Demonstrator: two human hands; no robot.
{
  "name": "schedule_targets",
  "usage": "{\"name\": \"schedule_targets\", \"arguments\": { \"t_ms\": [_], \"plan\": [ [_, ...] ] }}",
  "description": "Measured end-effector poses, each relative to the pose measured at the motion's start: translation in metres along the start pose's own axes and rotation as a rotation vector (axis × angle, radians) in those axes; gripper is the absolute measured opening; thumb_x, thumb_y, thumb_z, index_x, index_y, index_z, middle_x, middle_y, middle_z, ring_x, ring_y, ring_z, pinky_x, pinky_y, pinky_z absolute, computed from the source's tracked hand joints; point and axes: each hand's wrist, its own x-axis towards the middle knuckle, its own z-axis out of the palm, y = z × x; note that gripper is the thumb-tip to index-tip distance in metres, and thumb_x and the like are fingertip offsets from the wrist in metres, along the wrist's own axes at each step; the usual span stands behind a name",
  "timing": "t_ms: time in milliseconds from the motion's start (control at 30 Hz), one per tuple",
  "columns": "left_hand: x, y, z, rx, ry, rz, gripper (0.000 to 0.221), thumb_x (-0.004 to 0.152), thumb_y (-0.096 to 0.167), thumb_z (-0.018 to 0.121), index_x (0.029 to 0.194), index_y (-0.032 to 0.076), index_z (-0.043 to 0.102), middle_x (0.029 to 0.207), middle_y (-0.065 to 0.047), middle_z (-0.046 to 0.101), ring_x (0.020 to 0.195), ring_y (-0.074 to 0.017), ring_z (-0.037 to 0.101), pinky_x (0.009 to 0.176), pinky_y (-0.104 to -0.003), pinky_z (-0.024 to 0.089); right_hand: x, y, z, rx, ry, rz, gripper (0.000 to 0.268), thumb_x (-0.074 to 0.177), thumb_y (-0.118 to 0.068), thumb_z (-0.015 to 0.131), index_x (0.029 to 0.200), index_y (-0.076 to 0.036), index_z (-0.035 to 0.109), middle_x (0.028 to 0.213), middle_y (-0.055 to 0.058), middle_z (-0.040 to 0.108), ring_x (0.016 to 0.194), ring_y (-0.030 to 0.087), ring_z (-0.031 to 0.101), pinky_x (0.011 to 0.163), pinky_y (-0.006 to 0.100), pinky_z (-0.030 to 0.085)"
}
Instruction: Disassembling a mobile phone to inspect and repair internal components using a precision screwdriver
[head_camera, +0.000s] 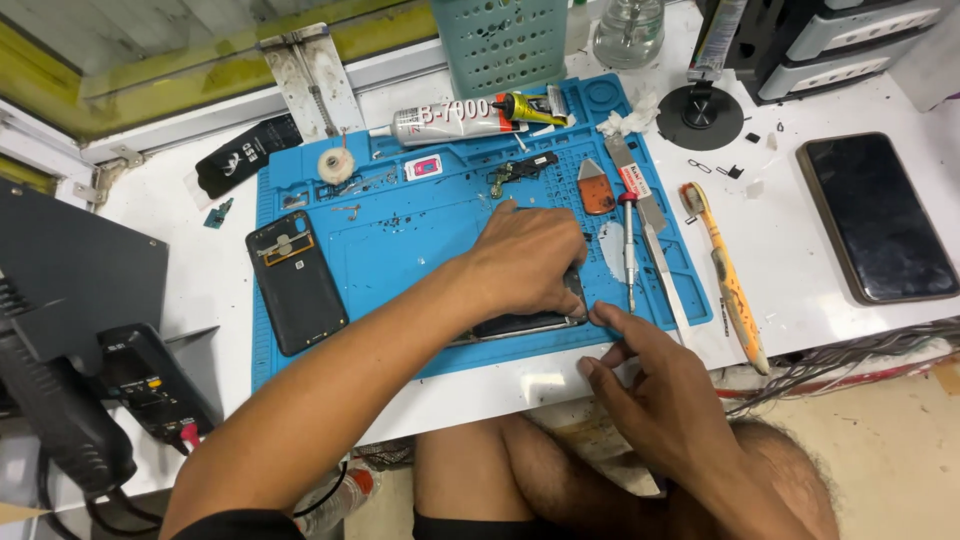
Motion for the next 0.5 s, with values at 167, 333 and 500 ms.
{"name": "schedule_targets", "arguments": {
  "t_ms": [167, 333, 500],
  "plan": [
    [-0.015, -0.020, 0.022, -0.093, 0.152, 0.066, 0.045, 0.074, 0.053, 0.086, 0.100, 0.019, 0.074, 0.093, -0.003, 0.062, 0.101, -0.0285, 0.061, 0.097, -0.049, 0.037, 0.000, 0.000, -0.003, 0.046, 0.008, -0.032, 0.057, 0.085, -0.032, 0.072, 0.141, -0.022, 0.065, 0.082, -0.004, 0.073, 0.043, 0.015, 0.050, 0.054, 0.029, 0.048],
    [-0.027, -0.031, 0.045, -0.289, 0.323, 0.157, 0.062, 0.077, 0.049, 0.076, 0.128, 0.014, 0.072, 0.120, -0.004, 0.066, 0.115, -0.0262, 0.059, 0.107, -0.044, 0.032, 0.001, 0.002, -0.001, 0.041, 0.020, -0.014, 0.057, 0.084, -0.031, 0.074, 0.140, -0.024, 0.065, 0.086, -0.005, 0.076, 0.045, 0.014, 0.044, 0.050, 0.029, 0.045],
    [-0.035, -0.029, 0.049, -0.365, 0.435, 0.145, 0.054, 0.085, 0.040, 0.075, 0.131, 0.012, 0.069, 0.125, -0.004, 0.065, 0.119, -0.0245, 0.061, 0.120, -0.060, 0.018, -0.001, 0.006, -0.003, 0.116, 0.196, -0.164, 0.047, 0.086, -0.019, 0.071, 0.132, -0.009, 0.069, 0.118, 0.001, 0.081, 0.080, 0.008, 0.069, 0.064, 0.026, 0.057]
  ]
}}
